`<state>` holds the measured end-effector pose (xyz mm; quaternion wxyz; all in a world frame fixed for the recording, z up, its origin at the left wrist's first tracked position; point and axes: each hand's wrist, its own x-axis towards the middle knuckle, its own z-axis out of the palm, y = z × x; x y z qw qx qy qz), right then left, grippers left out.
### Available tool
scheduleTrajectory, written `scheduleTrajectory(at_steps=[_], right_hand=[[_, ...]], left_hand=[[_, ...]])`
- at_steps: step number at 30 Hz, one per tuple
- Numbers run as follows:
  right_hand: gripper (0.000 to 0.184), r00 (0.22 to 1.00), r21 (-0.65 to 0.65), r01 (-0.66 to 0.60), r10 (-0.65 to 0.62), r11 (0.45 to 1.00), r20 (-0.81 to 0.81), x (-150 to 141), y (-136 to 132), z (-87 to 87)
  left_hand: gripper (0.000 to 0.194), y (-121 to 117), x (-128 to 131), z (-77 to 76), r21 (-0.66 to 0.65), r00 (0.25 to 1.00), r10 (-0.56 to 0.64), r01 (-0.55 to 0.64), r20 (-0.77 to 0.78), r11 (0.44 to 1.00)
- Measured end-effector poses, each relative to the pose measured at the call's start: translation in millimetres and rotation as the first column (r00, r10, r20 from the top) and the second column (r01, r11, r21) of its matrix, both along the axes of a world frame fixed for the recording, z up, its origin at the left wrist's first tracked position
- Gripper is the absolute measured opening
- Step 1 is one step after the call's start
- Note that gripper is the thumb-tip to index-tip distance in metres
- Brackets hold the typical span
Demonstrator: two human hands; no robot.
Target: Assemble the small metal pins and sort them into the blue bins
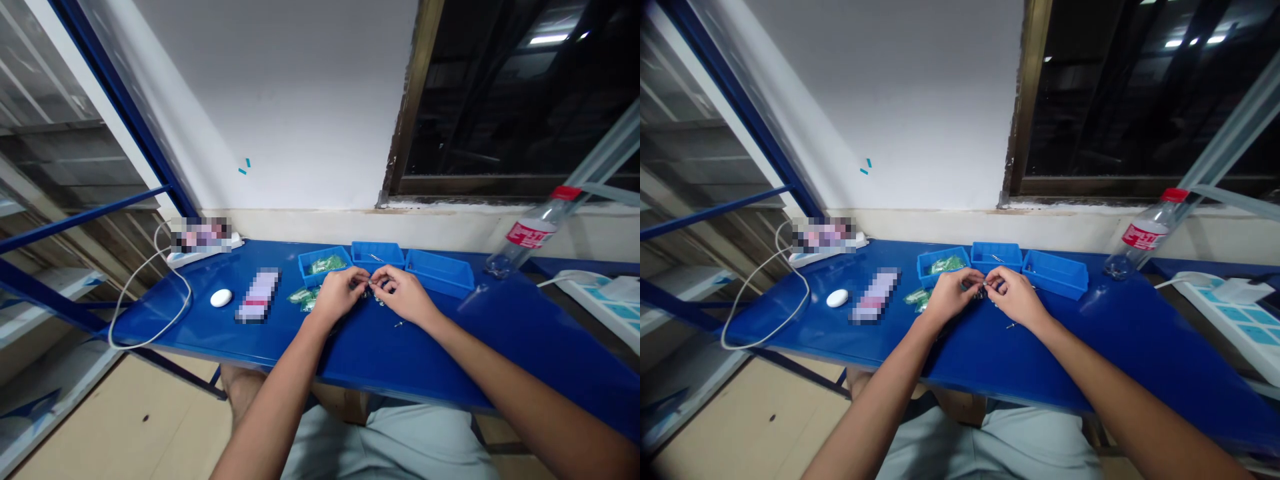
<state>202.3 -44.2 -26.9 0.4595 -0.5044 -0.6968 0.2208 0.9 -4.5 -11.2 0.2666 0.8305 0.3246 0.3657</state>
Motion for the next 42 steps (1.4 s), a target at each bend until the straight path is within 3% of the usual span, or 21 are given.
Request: scheduleTrajectory(at_steps=[6,9,12,15,26,33,38,42], right_hand=[[0.016,0.979,0.204,-0.024,-0.019,0.979,0.205,6,-1,17.2],[0.018,0.946,0.301,0.097,-0.182,0.949,0.269,22,4,23.4],[0.016,0.856,0.349,0.284,-0.401,0.893,0.327,41,11,21.1],[0.013,0.786,0.313,0.336,-0.447,0.888,0.427,54,15,15.7],[0.013,0.76,0.201,0.444,-0.486,0.873,0.431,65,19,13.5],[0.021,0.656,0.186,0.535,-0.544,0.824,0.523,60,12,18.5],[0.024,0.648,0.266,0.491,-0.552,0.83,0.525,59,11,21.5],[0.02,0.806,0.368,0.221,-0.382,0.903,0.452,46,8,24.0]], left_hand=[[0.02,-3,0,4.7,0.018,1.0,0.001,-0.001,0.003,1.0],[0.018,-4,-1,5.7,0.034,0.999,0.029,-0.028,-0.027,0.999],[0.018,-5,-1,6.0,0.061,0.998,0.051,-0.048,-0.043,0.997],[0.018,-6,-2,5.8,0.076,0.996,0.061,-0.056,-0.067,0.996],[0.02,-5,-4,5.1,0.099,0.99,0.06,-0.047,-0.129,0.994],[0.021,-6,-4,6.0,0.095,0.989,0.058,-0.045,-0.139,0.994],[0.019,-5,-4,6.1,0.096,0.988,0.065,-0.052,-0.137,0.994],[0.019,-6,-5,9.6,0.105,0.991,0.098,-0.089,-0.088,0.991]])
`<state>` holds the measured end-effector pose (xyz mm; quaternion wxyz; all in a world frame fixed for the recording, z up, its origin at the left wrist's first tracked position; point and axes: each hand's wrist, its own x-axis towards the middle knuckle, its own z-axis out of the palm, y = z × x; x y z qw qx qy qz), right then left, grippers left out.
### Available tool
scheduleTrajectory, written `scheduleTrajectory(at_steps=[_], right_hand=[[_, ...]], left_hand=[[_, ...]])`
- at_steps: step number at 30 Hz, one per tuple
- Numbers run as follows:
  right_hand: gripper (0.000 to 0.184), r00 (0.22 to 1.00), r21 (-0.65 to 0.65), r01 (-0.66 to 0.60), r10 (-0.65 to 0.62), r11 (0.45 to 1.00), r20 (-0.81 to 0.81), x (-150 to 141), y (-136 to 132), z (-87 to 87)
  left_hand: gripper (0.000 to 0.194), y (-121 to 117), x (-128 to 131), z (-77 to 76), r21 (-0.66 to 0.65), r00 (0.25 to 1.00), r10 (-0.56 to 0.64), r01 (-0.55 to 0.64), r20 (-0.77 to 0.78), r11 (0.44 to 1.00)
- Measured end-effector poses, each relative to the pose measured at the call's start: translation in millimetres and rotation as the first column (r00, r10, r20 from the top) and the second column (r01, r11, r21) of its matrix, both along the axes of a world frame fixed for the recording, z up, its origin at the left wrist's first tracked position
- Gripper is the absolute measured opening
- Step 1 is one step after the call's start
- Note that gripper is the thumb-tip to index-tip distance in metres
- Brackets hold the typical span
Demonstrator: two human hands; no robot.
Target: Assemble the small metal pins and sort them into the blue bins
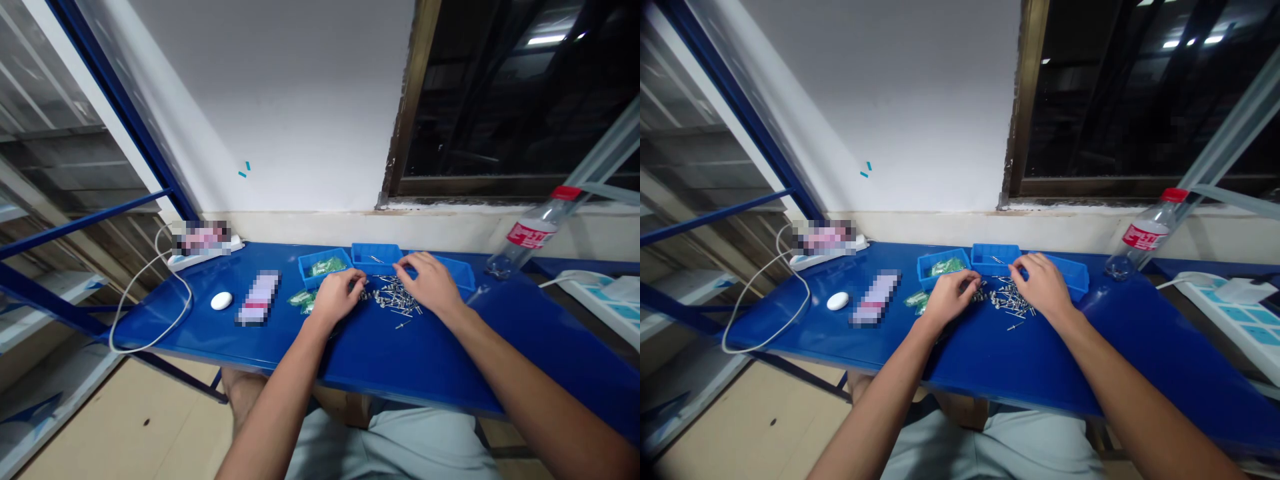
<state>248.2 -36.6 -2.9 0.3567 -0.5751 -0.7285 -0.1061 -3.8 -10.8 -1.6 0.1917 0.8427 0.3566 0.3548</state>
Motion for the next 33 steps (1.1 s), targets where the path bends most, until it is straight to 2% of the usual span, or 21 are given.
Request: scheduleTrajectory(at_steps=[2,3,6,9,11,13,19,23,28,30,33], right_hand=[[0.016,0.979,0.016,-0.2,0.201,0.98,-0.029,-15,-6,0.9],[0.014,0.949,-0.006,-0.313,0.313,0.95,-0.03,-24,-10,1.1],[0.021,0.825,-0.109,-0.564,0.564,0.819,-0.033,-52,-25,0.3],[0.033,0.743,-0.166,-0.656,0.669,0.736,0.031,-75,-37,-1.4],[0.033,0.704,-0.192,-0.683,0.705,0.705,0.086,-84,-41,-3.0],[0.027,0.692,-0.183,-0.682,0.706,0.708,0.152,-89,-40,-5.2],[0.02,0.733,-0.15,-0.612,0.629,0.776,0.259,-87,-32,-13.6],[0.016,0.727,-0.125,-0.622,0.63,0.773,0.273,-86,-32,-13.1],[0.017,0.772,-0.043,-0.634,0.635,0.772,0.029,-83,-31,-7.3],[0.016,0.794,-0.013,-0.602,0.597,0.799,-0.116,-78,-29,-6.5],[0.016,0.828,-0.042,-0.492,0.452,0.87,-0.333,-68,-23,-8.7]], left_hand=[[0.019,-1,-1,3.2,0.015,0.999,0.032,-0.033,0.042,0.999],[0.02,-1,-2,4.8,0.022,0.997,0.052,-0.053,0.061,0.998],[0.019,0,-5,9.0,0.025,0.987,0.103,-0.107,0.125,0.994],[0.019,1,-8,10.6,0.002,0.975,0.128,-0.13,0.182,0.991],[0.019,2,-9,10.3,-0.009,0.971,0.135,-0.136,0.196,0.991],[0.019,3,-10,9.4,-0.008,0.971,0.137,-0.138,0.196,0.99],[0.018,3,-8,7.6,0.003,0.972,0.146,-0.149,0.182,0.989],[0.017,2,-8,8.1,0.0,0.972,0.149,-0.152,0.181,0.988],[0.018,3,-8,8.4,0.001,0.971,0.138,-0.141,0.196,0.99],[0.019,2,-7,9.2,0.003,0.971,0.132,-0.135,0.2,0.991],[0.027,-1,-5,11.9,-0.009,0.97,0.115,-0.115,0.216,0.993]])
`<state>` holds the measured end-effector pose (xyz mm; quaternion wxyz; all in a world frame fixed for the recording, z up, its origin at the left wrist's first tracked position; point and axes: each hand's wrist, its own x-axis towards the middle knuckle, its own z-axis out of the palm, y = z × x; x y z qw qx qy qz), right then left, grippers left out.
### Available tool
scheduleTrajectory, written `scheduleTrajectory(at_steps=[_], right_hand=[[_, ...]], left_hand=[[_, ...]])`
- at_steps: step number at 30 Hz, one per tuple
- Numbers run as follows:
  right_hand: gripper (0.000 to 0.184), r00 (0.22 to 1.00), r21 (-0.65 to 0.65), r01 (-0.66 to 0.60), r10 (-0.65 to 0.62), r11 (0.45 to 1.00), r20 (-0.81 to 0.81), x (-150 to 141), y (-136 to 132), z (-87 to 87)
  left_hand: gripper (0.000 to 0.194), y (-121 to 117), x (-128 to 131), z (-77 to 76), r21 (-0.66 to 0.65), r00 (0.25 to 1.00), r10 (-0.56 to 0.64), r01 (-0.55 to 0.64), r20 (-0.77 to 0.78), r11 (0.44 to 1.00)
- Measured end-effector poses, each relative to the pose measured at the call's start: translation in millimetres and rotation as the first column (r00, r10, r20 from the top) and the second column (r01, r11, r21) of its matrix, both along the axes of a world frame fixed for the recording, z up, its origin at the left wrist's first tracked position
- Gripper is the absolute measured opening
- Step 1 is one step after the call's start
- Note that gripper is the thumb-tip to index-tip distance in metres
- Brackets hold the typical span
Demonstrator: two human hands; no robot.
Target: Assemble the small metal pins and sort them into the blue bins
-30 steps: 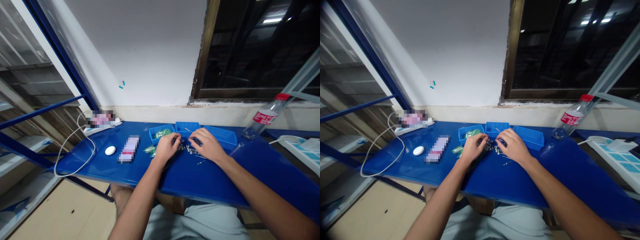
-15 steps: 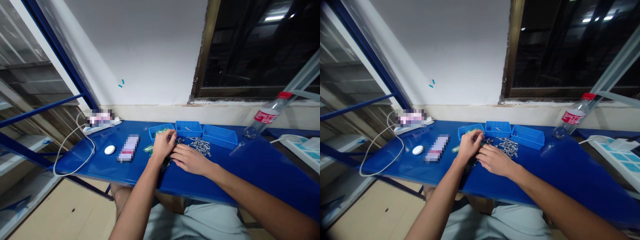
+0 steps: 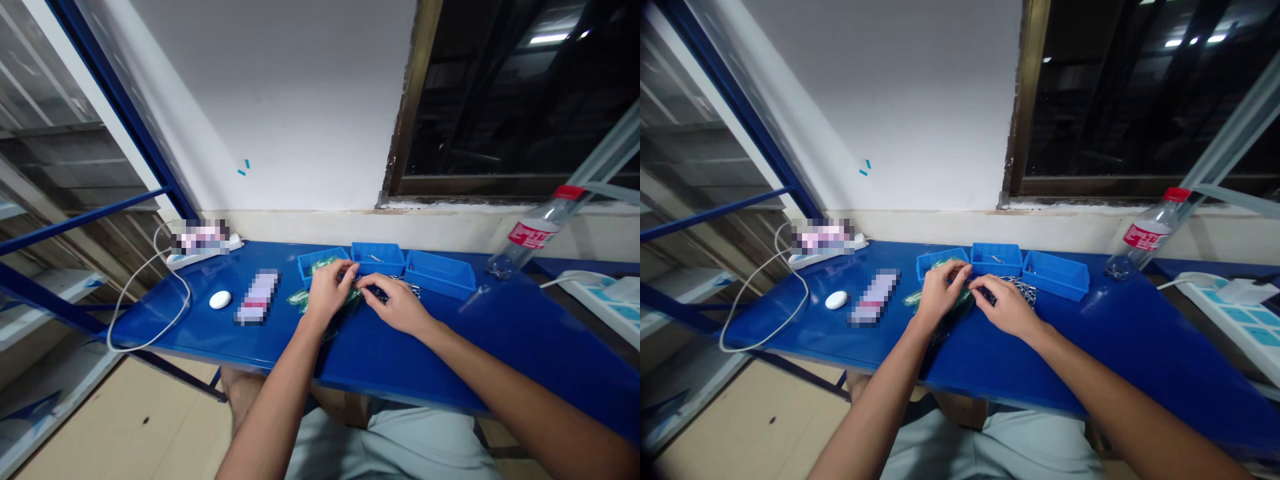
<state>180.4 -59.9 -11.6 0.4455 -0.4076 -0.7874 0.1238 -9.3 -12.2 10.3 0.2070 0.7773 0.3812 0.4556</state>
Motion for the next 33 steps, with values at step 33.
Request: scheduleTrajectory(at_steps=[33], right_hand=[[0.039,0.79,-0.364,-0.051,-0.185,0.93,-0.584,16,23,-8.1]], left_hand=[[0.042,9,13,-18.4,-0.209,0.954,-0.149,0.206,0.26,0.956]])
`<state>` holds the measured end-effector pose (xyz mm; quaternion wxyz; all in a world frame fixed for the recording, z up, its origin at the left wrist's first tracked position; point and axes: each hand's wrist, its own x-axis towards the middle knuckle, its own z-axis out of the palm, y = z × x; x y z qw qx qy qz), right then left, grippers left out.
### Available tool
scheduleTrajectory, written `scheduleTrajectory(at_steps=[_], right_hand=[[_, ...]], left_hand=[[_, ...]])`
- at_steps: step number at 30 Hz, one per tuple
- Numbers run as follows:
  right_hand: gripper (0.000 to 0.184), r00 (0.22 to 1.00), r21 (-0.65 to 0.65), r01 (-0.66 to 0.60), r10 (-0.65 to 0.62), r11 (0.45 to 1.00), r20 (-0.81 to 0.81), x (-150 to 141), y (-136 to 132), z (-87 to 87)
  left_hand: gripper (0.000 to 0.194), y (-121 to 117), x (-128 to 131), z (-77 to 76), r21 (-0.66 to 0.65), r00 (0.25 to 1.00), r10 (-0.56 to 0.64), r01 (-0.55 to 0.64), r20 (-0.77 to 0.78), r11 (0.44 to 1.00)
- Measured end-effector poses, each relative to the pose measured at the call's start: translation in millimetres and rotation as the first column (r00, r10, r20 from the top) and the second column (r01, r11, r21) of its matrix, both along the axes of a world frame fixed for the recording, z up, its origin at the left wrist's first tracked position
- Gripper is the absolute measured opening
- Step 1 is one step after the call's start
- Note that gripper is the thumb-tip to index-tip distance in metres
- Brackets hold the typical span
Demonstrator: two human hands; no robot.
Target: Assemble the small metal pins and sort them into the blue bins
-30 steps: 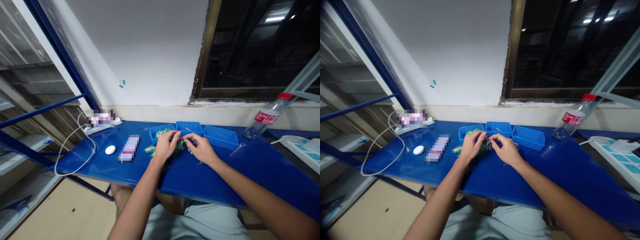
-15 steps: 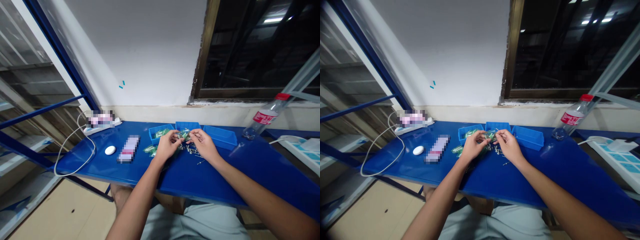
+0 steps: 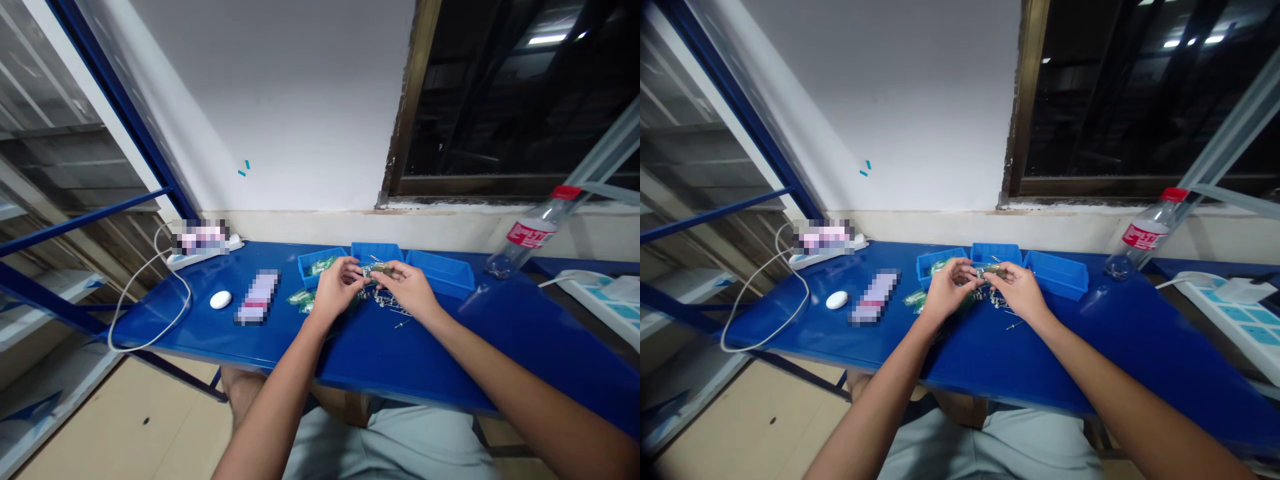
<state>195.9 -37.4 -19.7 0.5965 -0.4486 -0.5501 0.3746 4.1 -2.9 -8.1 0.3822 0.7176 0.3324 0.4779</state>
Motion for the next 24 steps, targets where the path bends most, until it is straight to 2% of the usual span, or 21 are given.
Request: scheduleTrajectory(at_steps=[3,7,9,12,17,21,24], right_hand=[[0.039,0.996,0.05,0.094,-0.094,0.994,-0.005,2,3,-3.4],[0.036,0.988,0.132,0.136,-0.145,0.982,0.059,3,3,-7.0],[0.031,0.98,0.189,0.112,-0.14,0.975,0.141,2,0,-6.9],[0.029,0.956,0.28,0.016,-0.097,0.96,0.276,-1,-5,-4.8],[0.033,0.931,0.306,-0.089,-0.03,0.948,0.364,-4,-9,0.5],[0.025,0.879,0.346,-0.112,-0.069,0.932,0.472,0,-9,4.6],[0.018,0.909,0.328,-0.052,-0.091,0.943,0.406,1,-9,5.3]], left_hand=[[0.024,-4,-1,4.4,0.077,0.994,0.044,-0.036,-0.102,0.996],[0.036,-11,0,9.3,0.064,0.992,-0.078,0.084,-0.094,0.994],[0.046,-11,1,8.8,0.052,0.991,-0.112,0.116,-0.071,0.992],[0.057,-8,1,5.6,0.025,0.995,-0.093,0.094,-0.038,0.995],[0.062,-3,-1,2.6,-0.067,0.996,-0.074,0.078,0.049,0.995],[0.067,-3,-3,3.2,-0.125,0.995,-0.091,0.096,0.045,0.988],[0.062,0,-4,1.0,-0.154,0.995,-0.101,0.098,-0.011,0.983]])
